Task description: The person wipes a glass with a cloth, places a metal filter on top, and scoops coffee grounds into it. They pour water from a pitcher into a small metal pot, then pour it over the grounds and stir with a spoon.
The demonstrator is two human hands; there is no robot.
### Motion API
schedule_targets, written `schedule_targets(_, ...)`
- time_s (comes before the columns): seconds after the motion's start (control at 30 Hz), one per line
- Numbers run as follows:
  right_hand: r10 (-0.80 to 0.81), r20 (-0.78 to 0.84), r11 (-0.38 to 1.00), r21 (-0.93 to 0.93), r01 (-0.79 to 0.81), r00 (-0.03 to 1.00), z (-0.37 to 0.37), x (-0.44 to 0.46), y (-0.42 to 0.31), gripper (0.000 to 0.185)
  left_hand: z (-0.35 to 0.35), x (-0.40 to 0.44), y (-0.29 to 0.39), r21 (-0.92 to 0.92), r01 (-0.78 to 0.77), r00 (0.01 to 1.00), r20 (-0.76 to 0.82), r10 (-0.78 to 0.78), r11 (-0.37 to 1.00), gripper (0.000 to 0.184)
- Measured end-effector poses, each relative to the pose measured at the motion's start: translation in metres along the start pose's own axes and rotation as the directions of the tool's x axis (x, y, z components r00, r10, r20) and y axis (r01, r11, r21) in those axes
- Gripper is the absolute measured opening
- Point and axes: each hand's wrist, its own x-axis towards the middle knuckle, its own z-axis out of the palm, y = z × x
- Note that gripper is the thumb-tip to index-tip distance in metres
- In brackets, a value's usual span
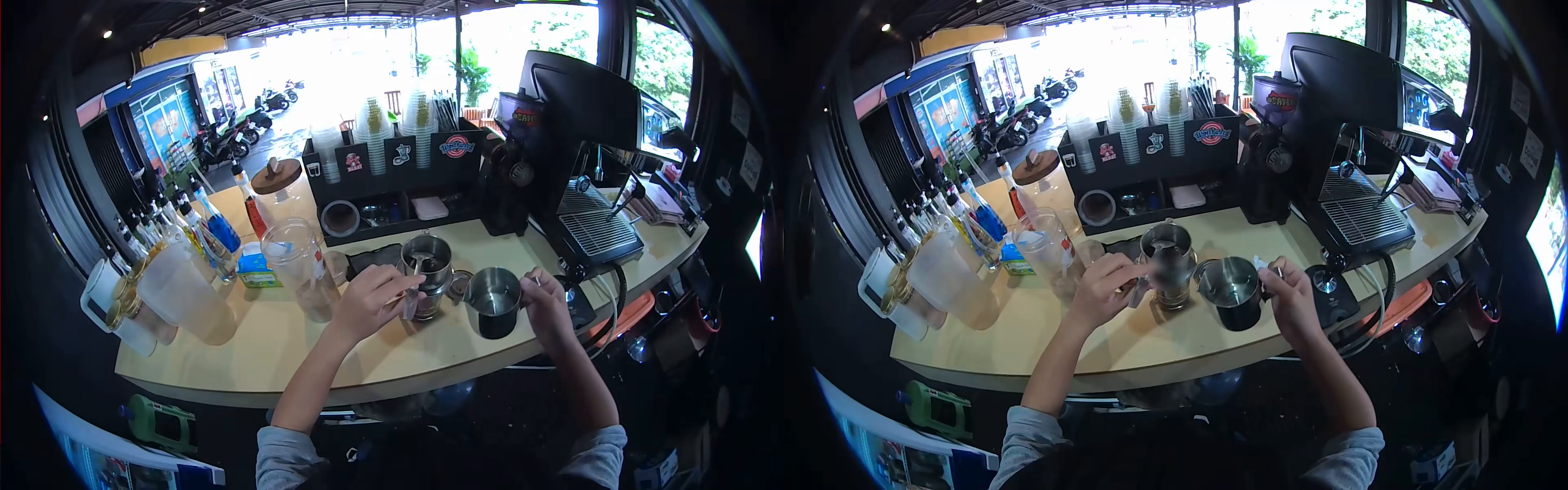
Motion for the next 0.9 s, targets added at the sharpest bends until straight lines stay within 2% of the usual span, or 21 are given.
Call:
schedule_targets(0.03,-0.013,0.014,1.000,-0.003,0.013,1.000,-0.005,0.009,-0.003,0.018,0.003,0.001,0.001,0.016,-0.034,0.998,-0.058,0.035,0.999,0.030)
schedule_targets(0.13,-0.045,0.060,0.999,-0.022,0.047,0.997,-0.006,0.033,-0.017,0.018,0.004,0.004,0.000,0.076,-0.051,0.992,-0.111,0.059,0.996,0.025)
schedule_targets(0.27,-0.058,0.092,0.995,-0.073,0.065,0.994,-0.001,0.066,-0.029,0.020,-0.002,0.014,0.000,0.139,0.007,0.991,-0.132,0.011,0.990,0.024)
schedule_targets(0.4,-0.062,0.160,0.997,-0.041,0.069,0.985,0.010,0.094,-0.039,0.021,-0.010,0.025,0.001,0.159,0.073,0.973,-0.226,-0.036,0.985,0.021)
schedule_targets(0.53,-0.062,0.216,0.984,-0.147,0.096,0.974,0.019,0.116,-0.041,0.023,-0.016,0.030,0.003,0.159,0.139,0.951,-0.296,-0.088,0.977,0.019)
schedule_targets(0.63,-0.062,0.251,0.980,-0.170,0.107,0.966,0.026,0.128,-0.039,0.022,-0.018,0.032,0.007,0.138,0.204,0.940,-0.304,-0.155,0.969,0.014)
schedule_targets(0.9,-0.026,0.318,0.967,-0.233,0.104,0.948,0.049,0.134,-0.045,0.022,-0.015,0.031,0.009,0.125,0.235,0.931,-0.312,-0.187,0.964,0.005)
